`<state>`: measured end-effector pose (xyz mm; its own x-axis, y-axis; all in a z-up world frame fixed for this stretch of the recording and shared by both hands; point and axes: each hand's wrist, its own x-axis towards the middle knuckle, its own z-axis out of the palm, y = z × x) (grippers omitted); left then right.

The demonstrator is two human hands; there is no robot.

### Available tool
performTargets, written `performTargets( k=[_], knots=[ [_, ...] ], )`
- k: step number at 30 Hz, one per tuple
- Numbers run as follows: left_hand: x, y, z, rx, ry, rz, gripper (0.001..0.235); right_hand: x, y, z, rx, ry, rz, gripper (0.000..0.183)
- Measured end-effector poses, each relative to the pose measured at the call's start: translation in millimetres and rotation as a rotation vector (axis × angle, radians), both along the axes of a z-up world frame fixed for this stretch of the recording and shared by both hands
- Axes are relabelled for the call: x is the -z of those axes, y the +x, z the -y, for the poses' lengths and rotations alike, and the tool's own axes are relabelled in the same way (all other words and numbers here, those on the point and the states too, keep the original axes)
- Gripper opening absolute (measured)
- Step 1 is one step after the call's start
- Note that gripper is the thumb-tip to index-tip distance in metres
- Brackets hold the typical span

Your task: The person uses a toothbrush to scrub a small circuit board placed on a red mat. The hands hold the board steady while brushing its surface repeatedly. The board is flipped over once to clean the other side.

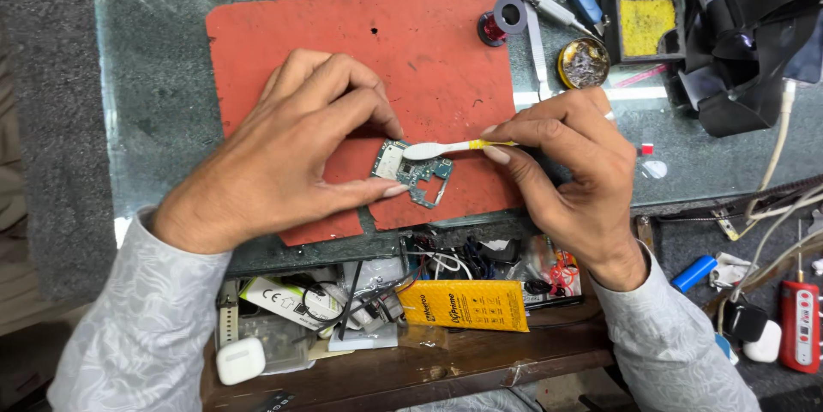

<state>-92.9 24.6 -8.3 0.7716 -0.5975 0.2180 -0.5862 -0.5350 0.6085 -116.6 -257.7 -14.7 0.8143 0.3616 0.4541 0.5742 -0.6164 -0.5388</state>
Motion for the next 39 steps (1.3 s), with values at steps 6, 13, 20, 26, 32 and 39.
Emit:
performTargets(
  k=[6,13,20,26,32,39],
  knots=[
    [-1.2,-13.9,5.7,-0.078,-0.043,0.016,0.050,1.3,-1.7,-3.4,-0.007,-0.008,0.031,0.017],
    [8.8,-27.8,13.2,-0.214,0.048,0.124,0.048,-3.6,-2.9,-6.4,-0.022,-0.029,0.088,0.017],
    [16.3,-33.3,15.2,-0.226,0.016,0.182,0.048,-2.0,-0.6,-4.0,-0.058,0.004,-0.006,0.017],
    [3.2,-33.2,12.8,-0.200,0.091,0.255,0.057,-3.5,-1.1,-4.6,-0.075,-0.054,0.028,0.018],
    [34.7,-33.0,16.4,-0.172,-0.057,0.121,0.051,9.8,-4.3,6.4,-0.096,-0.104,0.005,0.016],
    [73.4,-46.4,17.2,-0.151,-0.422,-0.404,0.033,18.5,-8.6,10.4,-0.069,-0.116,-0.031,0.012]
  ],
)
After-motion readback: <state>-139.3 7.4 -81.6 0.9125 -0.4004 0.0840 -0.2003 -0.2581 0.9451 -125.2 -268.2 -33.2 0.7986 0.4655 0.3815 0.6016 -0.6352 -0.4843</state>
